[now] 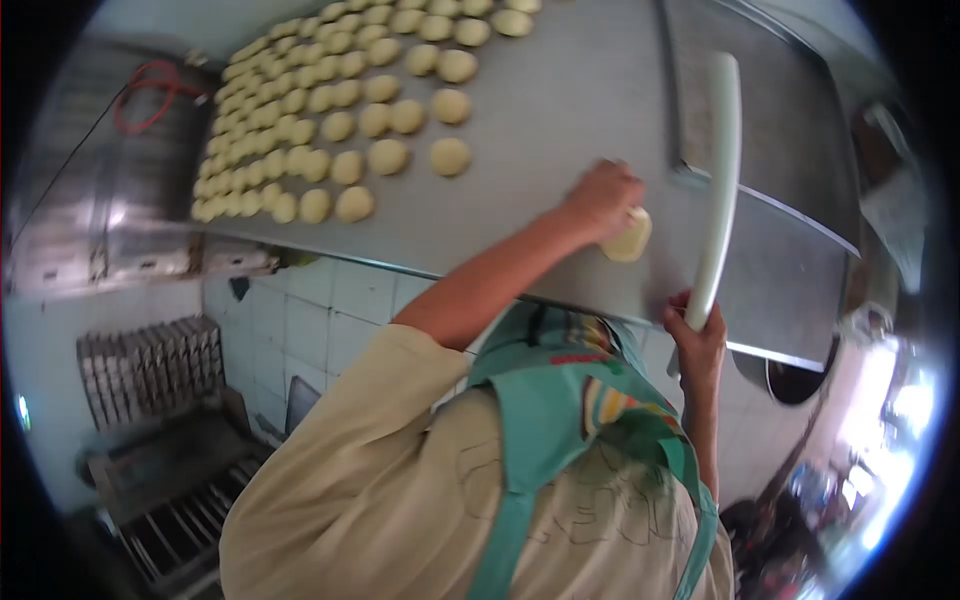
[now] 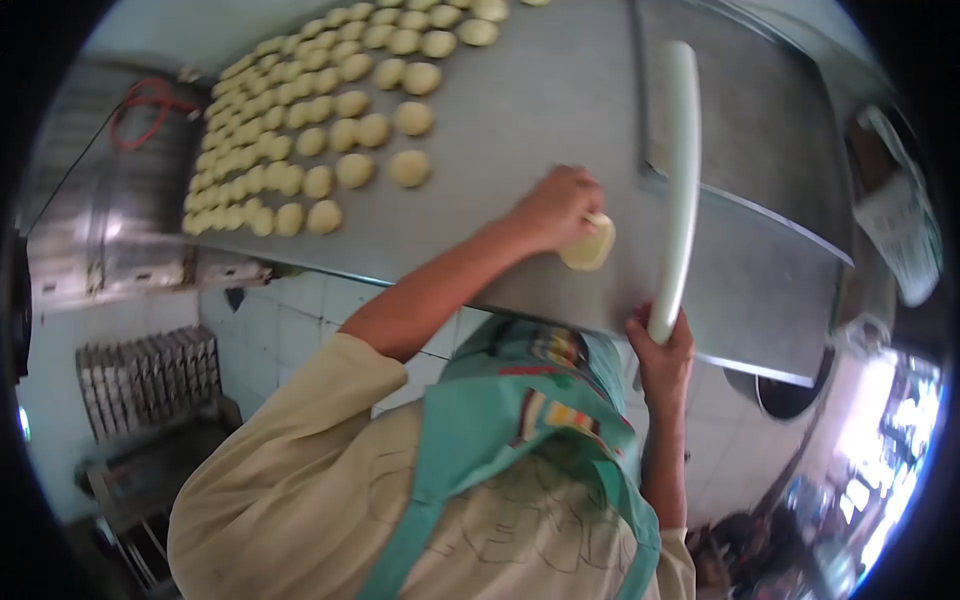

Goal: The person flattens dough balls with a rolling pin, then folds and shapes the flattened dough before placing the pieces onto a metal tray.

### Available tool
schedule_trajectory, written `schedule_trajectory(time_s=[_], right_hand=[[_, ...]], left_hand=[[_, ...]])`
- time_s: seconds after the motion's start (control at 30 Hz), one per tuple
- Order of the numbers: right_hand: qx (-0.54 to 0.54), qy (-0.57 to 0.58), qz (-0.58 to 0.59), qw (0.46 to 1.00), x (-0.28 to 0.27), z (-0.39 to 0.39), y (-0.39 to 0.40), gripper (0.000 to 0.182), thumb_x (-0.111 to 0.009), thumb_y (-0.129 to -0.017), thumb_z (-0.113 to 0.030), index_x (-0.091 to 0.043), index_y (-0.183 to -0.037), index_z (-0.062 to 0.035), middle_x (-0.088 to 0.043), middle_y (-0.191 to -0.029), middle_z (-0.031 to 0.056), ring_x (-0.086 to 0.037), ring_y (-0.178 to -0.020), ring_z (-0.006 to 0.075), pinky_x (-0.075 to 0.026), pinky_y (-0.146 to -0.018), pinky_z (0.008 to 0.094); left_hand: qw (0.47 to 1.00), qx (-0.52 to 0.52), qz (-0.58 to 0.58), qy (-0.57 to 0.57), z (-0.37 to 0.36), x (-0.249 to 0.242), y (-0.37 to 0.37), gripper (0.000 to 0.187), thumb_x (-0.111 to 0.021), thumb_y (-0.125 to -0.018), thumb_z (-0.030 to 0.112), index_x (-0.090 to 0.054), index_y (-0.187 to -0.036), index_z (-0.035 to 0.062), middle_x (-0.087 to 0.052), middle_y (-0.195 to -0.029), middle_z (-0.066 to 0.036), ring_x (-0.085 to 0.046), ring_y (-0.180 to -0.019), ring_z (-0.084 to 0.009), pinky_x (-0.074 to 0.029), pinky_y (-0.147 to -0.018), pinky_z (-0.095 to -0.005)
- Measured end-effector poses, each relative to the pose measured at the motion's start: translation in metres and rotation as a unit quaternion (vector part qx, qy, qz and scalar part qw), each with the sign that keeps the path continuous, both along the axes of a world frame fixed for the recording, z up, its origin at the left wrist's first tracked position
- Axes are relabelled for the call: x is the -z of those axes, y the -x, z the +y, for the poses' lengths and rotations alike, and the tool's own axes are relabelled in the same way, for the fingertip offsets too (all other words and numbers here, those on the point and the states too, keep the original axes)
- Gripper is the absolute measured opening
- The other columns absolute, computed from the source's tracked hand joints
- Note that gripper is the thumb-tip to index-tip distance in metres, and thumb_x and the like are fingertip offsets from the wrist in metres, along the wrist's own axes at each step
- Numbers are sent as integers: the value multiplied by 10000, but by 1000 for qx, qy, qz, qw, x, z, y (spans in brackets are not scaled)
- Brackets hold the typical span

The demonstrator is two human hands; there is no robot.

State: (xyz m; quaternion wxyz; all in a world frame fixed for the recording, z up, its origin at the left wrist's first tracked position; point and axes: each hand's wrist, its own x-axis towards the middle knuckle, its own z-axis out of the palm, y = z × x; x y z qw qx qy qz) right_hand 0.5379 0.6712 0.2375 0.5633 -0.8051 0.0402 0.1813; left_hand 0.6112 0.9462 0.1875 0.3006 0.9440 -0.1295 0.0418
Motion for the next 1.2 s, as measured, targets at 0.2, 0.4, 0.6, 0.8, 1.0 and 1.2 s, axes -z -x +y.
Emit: schedule_trajectory(time_s=[0.2, 0.4, 0.6, 0.8, 1.0, 1.2], right_hand=[[-23, -95, 4, 995, 3, 30, -15, 449, -765, -803, -8, -641, -1234, 9, -676, -1270, 129, -643, -1128, 194, -527, -995, 360], [-82, -184, 39, 979, 1, 44, -33, 469, -798, -790, -23, -630, -1227, -4, -686, -1115, 63, -648, -1002, 158, -538, -912, 331], [-44, -256, 31, 965, -55, 63, -50, 332, -821, -787, -9, -601, -1036, -14, -638, -927, 52, -667, -845, 155, -592, -720, 317], [-44, 63, -43, 996, -31, 51, -64, 326, -808, -856, -125, -617, -1097, -15, -738, -989, 140, -749, -833, 238, -617, -733, 351], [-161, 201, -209, 943, -16, -15, -48, 507, -839, -867, -280, -611, -1283, -101, -755, -1085, 157, -764, -940, 357, -605, -793, 444], [-315, 342, -225, 856, -23, -10, -76, 485, -804, -887, -387, -635, -1314, -232, -761, -1150, 68, -755, -979, 292, -581, -863, 447]], left_hand=[[994, 22, 50, 98, -13, -40, 18, 179, -776, -828, 115, -635, -923, 58, -691, -859, -137, -691, -817, -367, -542, -746, -478], [957, -27, 122, 262, -17, -117, 48, 214, -795, -854, 131, -645, -974, 35, -703, -889, -105, -706, -857, -255, -550, -763, -387], [815, -145, 120, 548, -4, -113, 63, 222, -767, -945, 89, -652, -1131, 55, -676, -1067, -39, -678, -959, -151, -575, -838, -299], [803, -257, 235, 484, 6, -38, 76, 392, -761, -955, 89, -619, -1316, 29, -676, -1208, -74, -656, -1119, -176, -554, -970, -340], [934, -263, -125, 206, 52, -52, 95, 533, -779, -933, 121, -593, -1430, 68, -630, -1377, -122, -621, -1235, -250, -515, -1034, -385], [977, -28, -96, -186, 82, -73, 65, 631, -808, -888, 262, -582, -1458, 114, -616, -1380, -128, -599, -1265, -294, -490, -1071, -447]])
